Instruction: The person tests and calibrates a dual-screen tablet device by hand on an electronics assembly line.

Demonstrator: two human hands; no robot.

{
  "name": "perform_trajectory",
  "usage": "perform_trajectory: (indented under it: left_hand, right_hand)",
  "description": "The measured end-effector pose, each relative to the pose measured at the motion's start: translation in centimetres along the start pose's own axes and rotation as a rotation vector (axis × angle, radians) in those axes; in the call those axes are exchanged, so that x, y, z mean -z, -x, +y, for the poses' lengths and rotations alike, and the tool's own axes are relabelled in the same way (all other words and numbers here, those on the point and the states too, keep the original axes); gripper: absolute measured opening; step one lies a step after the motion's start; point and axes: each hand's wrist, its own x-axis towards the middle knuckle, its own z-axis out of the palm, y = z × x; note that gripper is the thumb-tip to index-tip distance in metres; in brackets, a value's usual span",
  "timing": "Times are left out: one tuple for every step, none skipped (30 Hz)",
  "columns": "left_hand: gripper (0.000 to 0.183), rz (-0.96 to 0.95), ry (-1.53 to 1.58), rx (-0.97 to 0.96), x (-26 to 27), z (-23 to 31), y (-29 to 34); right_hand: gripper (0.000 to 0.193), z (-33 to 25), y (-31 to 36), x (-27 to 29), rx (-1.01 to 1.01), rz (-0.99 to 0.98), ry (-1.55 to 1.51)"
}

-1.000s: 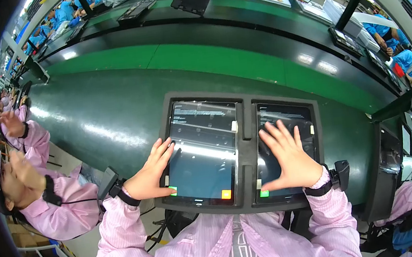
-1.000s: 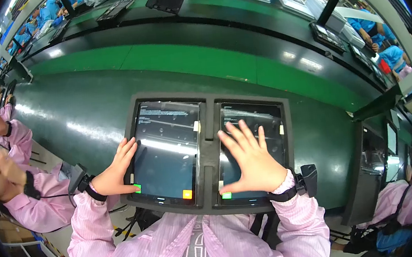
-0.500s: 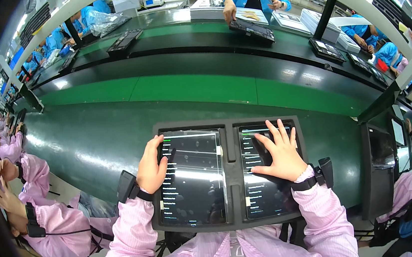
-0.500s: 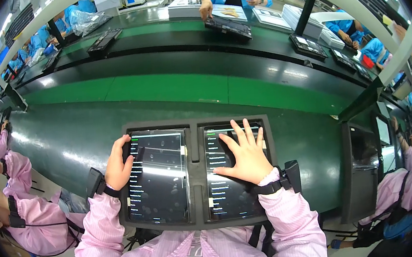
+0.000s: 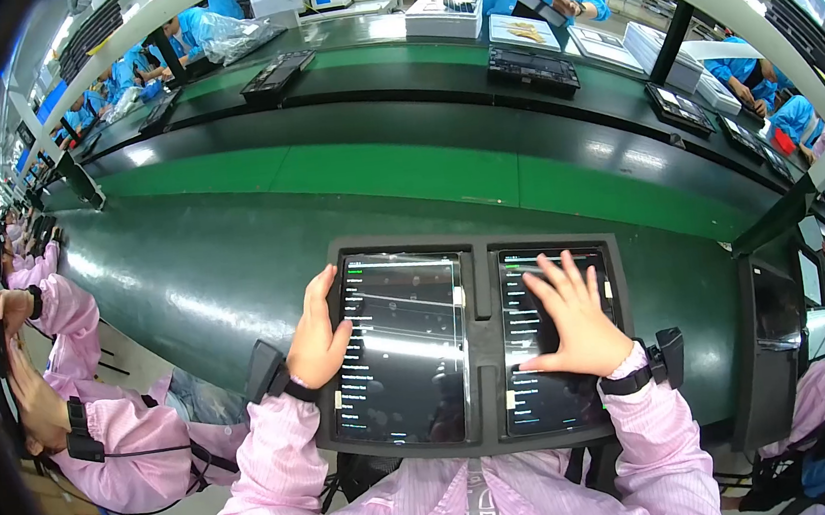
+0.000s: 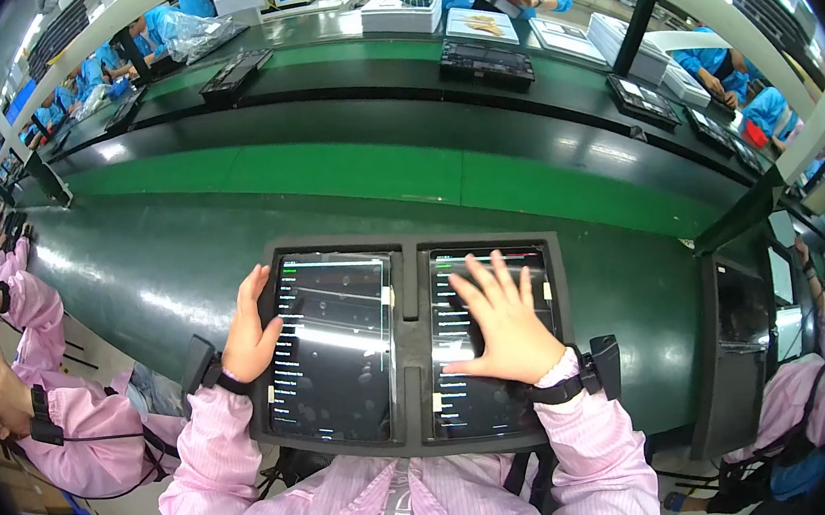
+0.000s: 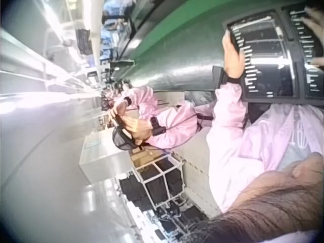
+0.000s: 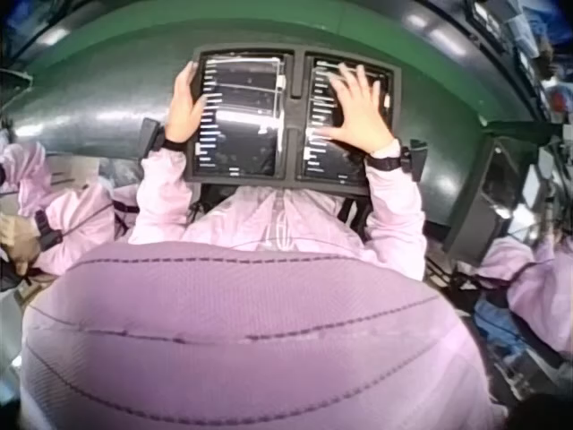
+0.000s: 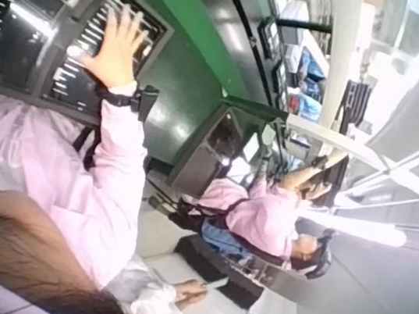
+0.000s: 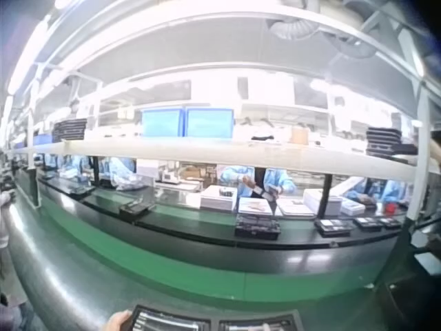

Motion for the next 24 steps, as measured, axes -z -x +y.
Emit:
perform_trajectory:
  left_hand:
    - [0.078,-0.044,-0.04,-0.008,0.1,0.3,0.7]
    - [0.081,-0.089,-0.083,-0.014,0.4,0.5,1.5]
    - [0.085,-0.168,-0.049,0.011,0.9,0.7,2.2]
    - [0.088,-0.224,-0.051,0.007,1.3,0.7,3.2]
    - [0.089,-0.283,-0.049,0.012,1.8,1.0,3.9]
    - [0.091,-0.34,-0.046,0.018,2.3,1.3,4.4]
    - [0.095,-0.374,-0.018,-0.003,2.8,1.3,4.9]
    - [0.095,-0.369,-0.019,0.005,3.3,1.5,5.2]
    - [0.097,-0.435,-0.003,0.006,3.8,1.8,5.4]
    - [0.1,-0.501,0.016,0.0,4.0,1.9,5.3]
    - [0.104,-0.514,0.035,0.009,3.9,1.6,5.2]
    - [0.104,-0.509,0.038,0.008,3.7,1.8,5.0]
    - [0.103,-0.54,-0.04,0.007,3.8,2.3,5.0]
    - [0.103,-0.571,-0.117,0.005,3.9,2.6,4.9]
    - [0.103,-0.573,-0.114,0.002,4.0,2.7,4.9]
    - [0.101,-0.562,-0.091,0.01,4.1,2.6,4.8]
    - [0.099,-0.552,-0.067,0.018,4.1,2.6,4.8]
    - [0.099,-0.555,-0.064,0.008,4.1,2.4,4.7]
    - [0.096,-0.507,-0.013,-0.008,4.1,2.1,4.5]
    - [0.094,-0.459,0.039,-0.023,3.9,1.8,4.2]
    - [0.085,-0.363,0.022,-0.009,3.5,1.7,3.8]
    - [0.085,-0.364,0.022,-0.017,3.0,1.4,3.3]
    - [0.081,-0.274,-0.053,-0.006,2.5,1.0,2.7]
    - [0.077,-0.182,-0.128,0.005,2.0,0.7,2.0]
  right_hand:
    - [0.11,0.0,0.2,-0.2,0.021,-0.044,0.01]
    - [0.11,-0.2,0.4,-0.6,0.043,-0.088,0.015]
    - [0.111,-0.5,0.4,-0.5,0.064,-0.098,0.033]
    - [0.113,-0.7,0.4,-0.7,0.092,-0.109,0.014]
    - [0.115,-1.1,0.3,-0.6,0.115,-0.114,-0.022]
    - [0.117,-1.5,0.3,-0.5,0.137,-0.119,-0.059]
    - [0.117,-1.7,0.3,-0.4,0.145,-0.125,-0.061]
    - [0.119,-2.0,0.4,-0.3,0.163,-0.174,-0.057]
    - [0.121,-2.1,0.4,-0.3,0.182,-0.223,-0.052]
    - [0.124,-2.0,0.7,-0.8,0.199,-0.233,-0.056]
    - [0.123,-2.1,0.8,-0.9,0.204,-0.251,-0.017]
    - [0.123,-2.2,0.7,-0.9,0.207,-0.267,0.023]
    - [0.123,-2.3,0.8,-0.8,0.205,-0.268,0.023]
    - [0.122,-2.3,0.8,-0.7,0.201,-0.253,0.019]
    - [0.12,-2.3,0.8,-0.5,0.195,-0.237,0.016]
    - [0.12,-2.0,0.7,-0.3,0.188,-0.234,0.02]
    - [0.118,-1.6,0.6,-0.1,0.145,-0.164,-0.005]
    - [0.115,-1.1,0.6,0.1,0.102,-0.093,-0.029]
    - [0.112,-0.4,0.4,-0.1,0.053,-0.021,0.001]
    - [0.11,0.0,0.4,0.0,0.002,0.03,0.019]
    - [0.108,0.4,0.3,0.0,-0.039,0.033,0.056]
    - [0.105,0.6,0.3,0.0,-0.079,0.034,0.091]
    - [0.098,0.7,0.2,0.0,-0.091,0.041,0.078]
    - [0.098,0.6,0.0,-0.1,-0.094,0.046,0.08]
